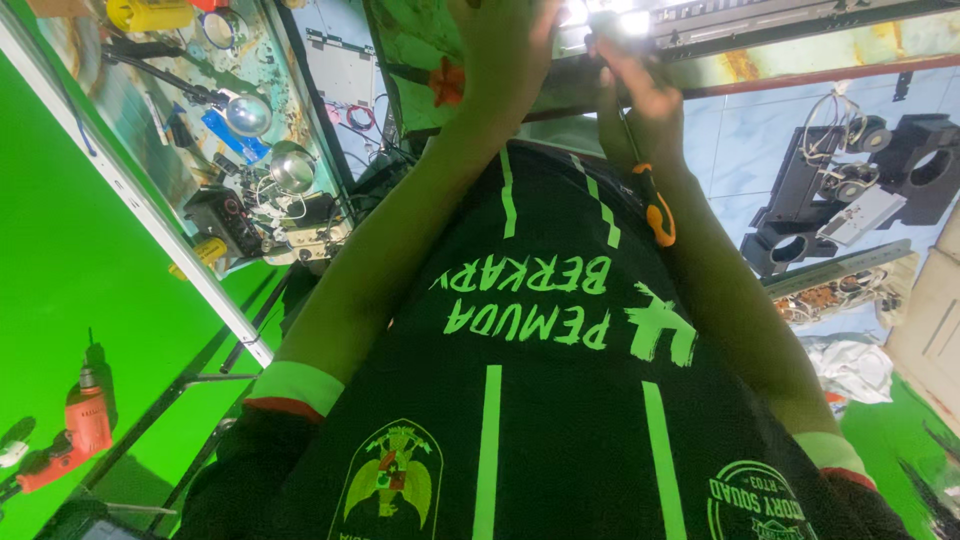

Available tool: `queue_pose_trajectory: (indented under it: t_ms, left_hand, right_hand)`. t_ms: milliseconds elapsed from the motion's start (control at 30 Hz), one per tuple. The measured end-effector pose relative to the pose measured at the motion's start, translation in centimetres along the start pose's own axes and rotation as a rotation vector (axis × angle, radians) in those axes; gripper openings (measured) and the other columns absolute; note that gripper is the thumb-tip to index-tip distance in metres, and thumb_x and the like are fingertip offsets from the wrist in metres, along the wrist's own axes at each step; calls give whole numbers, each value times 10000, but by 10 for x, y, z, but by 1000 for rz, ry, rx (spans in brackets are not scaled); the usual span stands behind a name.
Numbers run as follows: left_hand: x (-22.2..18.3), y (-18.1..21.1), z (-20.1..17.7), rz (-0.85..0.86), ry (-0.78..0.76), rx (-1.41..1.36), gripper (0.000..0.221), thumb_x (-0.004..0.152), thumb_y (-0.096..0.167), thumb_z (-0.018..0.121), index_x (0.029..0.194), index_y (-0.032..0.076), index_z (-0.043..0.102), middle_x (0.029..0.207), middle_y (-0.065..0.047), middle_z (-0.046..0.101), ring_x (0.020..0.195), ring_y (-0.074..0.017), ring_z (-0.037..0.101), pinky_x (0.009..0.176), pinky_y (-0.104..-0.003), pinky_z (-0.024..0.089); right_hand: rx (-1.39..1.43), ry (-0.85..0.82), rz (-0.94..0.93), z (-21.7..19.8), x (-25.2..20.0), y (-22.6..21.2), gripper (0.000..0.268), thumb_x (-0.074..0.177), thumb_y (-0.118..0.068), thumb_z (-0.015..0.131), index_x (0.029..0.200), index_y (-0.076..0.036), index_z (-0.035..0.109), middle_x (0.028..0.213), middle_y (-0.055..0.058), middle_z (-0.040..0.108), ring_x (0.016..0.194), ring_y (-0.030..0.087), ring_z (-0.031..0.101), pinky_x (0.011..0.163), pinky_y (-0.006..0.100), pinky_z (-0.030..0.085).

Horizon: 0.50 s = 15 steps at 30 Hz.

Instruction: The person is using a screwdriver to remove screws from a circuit board inside a musical keyboard. They then pick up and handle a small electronic component by hand.

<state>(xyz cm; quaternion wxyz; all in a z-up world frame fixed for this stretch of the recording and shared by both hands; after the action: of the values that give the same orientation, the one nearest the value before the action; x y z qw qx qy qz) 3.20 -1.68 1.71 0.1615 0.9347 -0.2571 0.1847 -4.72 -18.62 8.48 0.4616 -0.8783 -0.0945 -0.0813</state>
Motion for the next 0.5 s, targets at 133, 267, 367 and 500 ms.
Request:
queue_pose_trajectory:
  t_ms: [133,267,367,500]
  left_hand:
    - [-2,1,-7,11,24,11,249,929,165,724,1176,163,694,1178,-17,594,1160,-252,543,959,-571,377]
    - [-7,4,-20,30,-51,46,264,916,154,734,1177,165,693,1209,-14,586,1201,-249,533,988,-594,372]
    - [-10,11,-26,40,-160,14,421,887,248,750,1271,95,672,1265,-78,572,1247,-284,495,1024,-644,330]
    - [-10,20,-24,76,-212,9,385,921,246,759,1242,65,646,1332,-101,570,1319,-311,466,1098,-668,278]
  right_hand:
    - [9,-9,38,2,-1,4,274,1090,-2,583,1346,-4,679,1072,177,751,981,323,770,1079,467,533]
    - [-51,22,-47,3,-5,0,259,1086,-4,582,1325,4,682,1072,179,768,1017,327,747,1111,497,479]
    - [10,-12,39,4,-7,2,270,1088,-15,587,1338,29,679,1055,197,765,906,317,719,930,419,541]
    - [22,12,19,3,-11,2,288,1111,-11,559,1389,20,630,1192,211,747,1079,325,753,980,409,584]
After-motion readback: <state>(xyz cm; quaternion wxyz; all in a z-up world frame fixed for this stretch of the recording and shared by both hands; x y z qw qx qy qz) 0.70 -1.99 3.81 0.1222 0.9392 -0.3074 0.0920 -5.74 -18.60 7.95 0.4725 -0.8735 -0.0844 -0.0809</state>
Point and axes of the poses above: each hand's wrist, its own x-axis towards the middle knuckle, its own z-axis out of the palm, y = z × x, the point moved 4 cm from there along x, towards the middle knuckle
